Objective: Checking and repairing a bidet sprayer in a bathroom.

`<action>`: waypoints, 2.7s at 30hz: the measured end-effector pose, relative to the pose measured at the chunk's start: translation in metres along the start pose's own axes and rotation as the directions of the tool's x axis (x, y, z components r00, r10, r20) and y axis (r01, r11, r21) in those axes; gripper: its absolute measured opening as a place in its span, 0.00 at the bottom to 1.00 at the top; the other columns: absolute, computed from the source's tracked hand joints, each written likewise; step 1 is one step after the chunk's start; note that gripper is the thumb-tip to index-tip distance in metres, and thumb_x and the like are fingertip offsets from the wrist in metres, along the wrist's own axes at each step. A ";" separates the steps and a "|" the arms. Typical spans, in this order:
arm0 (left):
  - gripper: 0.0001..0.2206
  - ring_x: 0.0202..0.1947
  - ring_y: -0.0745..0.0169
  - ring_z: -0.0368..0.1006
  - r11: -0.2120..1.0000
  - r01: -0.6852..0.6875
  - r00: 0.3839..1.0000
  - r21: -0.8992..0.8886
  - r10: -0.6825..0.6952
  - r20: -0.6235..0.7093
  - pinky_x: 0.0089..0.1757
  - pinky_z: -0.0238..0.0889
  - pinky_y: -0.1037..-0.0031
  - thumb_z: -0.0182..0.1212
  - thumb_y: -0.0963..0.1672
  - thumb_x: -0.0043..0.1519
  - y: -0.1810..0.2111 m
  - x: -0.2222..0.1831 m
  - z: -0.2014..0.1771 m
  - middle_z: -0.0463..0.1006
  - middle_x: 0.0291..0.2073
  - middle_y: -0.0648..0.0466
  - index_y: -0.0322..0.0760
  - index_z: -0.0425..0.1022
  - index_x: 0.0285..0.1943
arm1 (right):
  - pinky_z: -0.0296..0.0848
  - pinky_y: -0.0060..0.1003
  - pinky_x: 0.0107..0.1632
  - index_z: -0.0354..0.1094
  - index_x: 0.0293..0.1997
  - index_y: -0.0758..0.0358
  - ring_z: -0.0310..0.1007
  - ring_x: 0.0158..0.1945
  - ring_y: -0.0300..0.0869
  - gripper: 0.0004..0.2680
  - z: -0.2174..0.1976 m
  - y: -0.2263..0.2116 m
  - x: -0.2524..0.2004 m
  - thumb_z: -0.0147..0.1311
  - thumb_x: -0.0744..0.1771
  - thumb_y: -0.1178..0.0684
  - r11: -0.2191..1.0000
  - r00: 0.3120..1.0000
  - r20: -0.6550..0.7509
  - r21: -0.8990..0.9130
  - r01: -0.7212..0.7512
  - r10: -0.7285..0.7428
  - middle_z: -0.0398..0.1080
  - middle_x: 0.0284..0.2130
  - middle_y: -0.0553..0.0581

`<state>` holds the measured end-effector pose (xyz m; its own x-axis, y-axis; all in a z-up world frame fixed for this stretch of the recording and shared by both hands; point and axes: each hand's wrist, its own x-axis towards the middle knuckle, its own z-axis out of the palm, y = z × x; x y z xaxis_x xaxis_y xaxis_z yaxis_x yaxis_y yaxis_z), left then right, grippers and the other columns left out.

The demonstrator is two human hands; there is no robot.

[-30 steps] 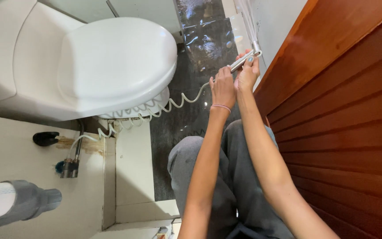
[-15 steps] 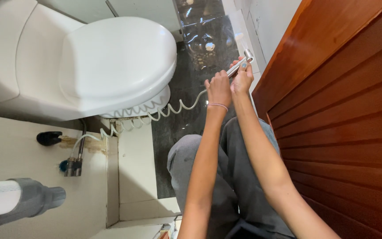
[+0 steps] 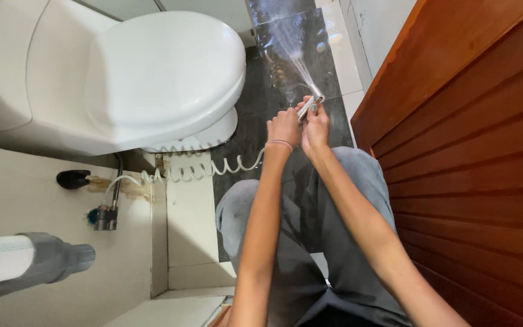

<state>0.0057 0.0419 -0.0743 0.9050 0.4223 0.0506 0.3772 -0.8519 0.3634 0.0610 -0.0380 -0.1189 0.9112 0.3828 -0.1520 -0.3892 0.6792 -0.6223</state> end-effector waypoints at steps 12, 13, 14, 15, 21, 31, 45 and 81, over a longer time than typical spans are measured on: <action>0.05 0.39 0.38 0.78 0.990 -0.135 0.983 0.028 0.138 -0.122 0.41 0.65 0.47 0.58 0.43 0.62 0.011 0.000 -0.005 0.81 0.36 0.45 0.37 0.73 0.44 | 0.75 0.38 0.55 0.65 0.56 0.66 0.72 0.46 0.40 0.10 0.010 -0.008 -0.003 0.38 0.74 0.55 0.992 0.988 -0.116 0.061 0.112 -0.104 0.71 0.42 0.56; 0.05 0.39 0.38 0.78 0.990 -0.139 0.983 0.028 0.142 -0.120 0.41 0.65 0.47 0.58 0.43 0.62 0.018 0.001 -0.010 0.81 0.36 0.45 0.37 0.73 0.44 | 0.75 0.38 0.55 0.65 0.56 0.66 0.72 0.46 0.40 0.10 0.011 -0.013 -0.003 0.38 0.74 0.55 0.991 0.987 -0.119 0.062 0.115 -0.107 0.71 0.42 0.56; 0.05 0.40 0.39 0.78 0.987 -0.158 0.980 0.005 0.158 -0.121 0.40 0.66 0.48 0.58 0.43 0.61 0.025 0.001 -0.016 0.81 0.36 0.45 0.37 0.74 0.43 | 0.74 0.38 0.55 0.64 0.57 0.65 0.72 0.46 0.41 0.10 0.011 -0.017 -0.003 0.38 0.74 0.54 0.986 0.988 -0.110 0.113 0.124 -0.112 0.70 0.42 0.56; 0.06 0.40 0.40 0.78 0.984 -0.177 0.977 -0.017 0.174 -0.122 0.40 0.66 0.48 0.58 0.43 0.60 0.032 0.002 -0.021 0.81 0.36 0.45 0.37 0.75 0.42 | 0.74 0.39 0.55 0.64 0.57 0.65 0.71 0.46 0.41 0.10 0.011 -0.021 -0.003 0.38 0.74 0.54 0.978 0.988 -0.102 0.163 0.132 -0.117 0.70 0.42 0.57; 0.05 0.39 0.42 0.79 0.989 -0.129 0.983 0.071 0.137 -0.125 0.41 0.66 0.50 0.57 0.43 0.62 0.043 -0.003 -0.036 0.81 0.37 0.46 0.37 0.77 0.40 | 0.75 0.39 0.57 0.64 0.58 0.66 0.72 0.48 0.41 0.09 0.006 -0.025 0.007 0.43 0.73 0.55 0.987 0.998 -0.030 0.151 0.060 -0.056 0.70 0.43 0.56; 0.05 0.37 0.42 0.78 0.981 -0.184 0.961 0.067 0.194 -0.197 0.39 0.65 0.50 0.58 0.42 0.62 0.042 -0.009 -0.040 0.80 0.33 0.46 0.35 0.77 0.40 | 0.74 0.38 0.51 0.65 0.57 0.66 0.73 0.44 0.42 0.09 0.010 -0.034 0.004 0.43 0.73 0.53 0.988 0.996 0.076 0.150 0.034 -0.046 0.71 0.40 0.57; 0.06 0.35 0.40 0.78 0.984 -0.134 0.978 0.118 0.150 -0.143 0.40 0.64 0.51 0.57 0.43 0.64 0.056 -0.012 -0.046 0.80 0.33 0.45 0.34 0.77 0.39 | 0.74 0.37 0.51 0.66 0.57 0.67 0.72 0.43 0.42 0.09 0.014 -0.046 0.000 0.43 0.74 0.54 0.991 0.996 0.083 0.132 0.026 -0.037 0.70 0.39 0.56; 0.16 0.48 0.50 0.77 0.964 -0.229 0.947 0.133 0.252 -0.197 0.55 0.59 0.46 0.54 0.39 0.61 0.077 -0.008 -0.034 0.80 0.43 0.50 0.33 0.72 0.60 | 0.74 0.39 0.57 0.62 0.59 0.65 0.70 0.48 0.41 0.10 0.019 -0.057 -0.002 0.37 0.74 0.54 0.947 0.972 -0.091 0.224 0.232 -0.217 0.68 0.43 0.58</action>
<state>0.0213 -0.0167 -0.0154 0.9140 0.2462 0.3225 0.1824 -0.9593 0.2155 0.0785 -0.0657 -0.0689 0.9823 0.1683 -0.0826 -0.1874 0.8718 -0.4526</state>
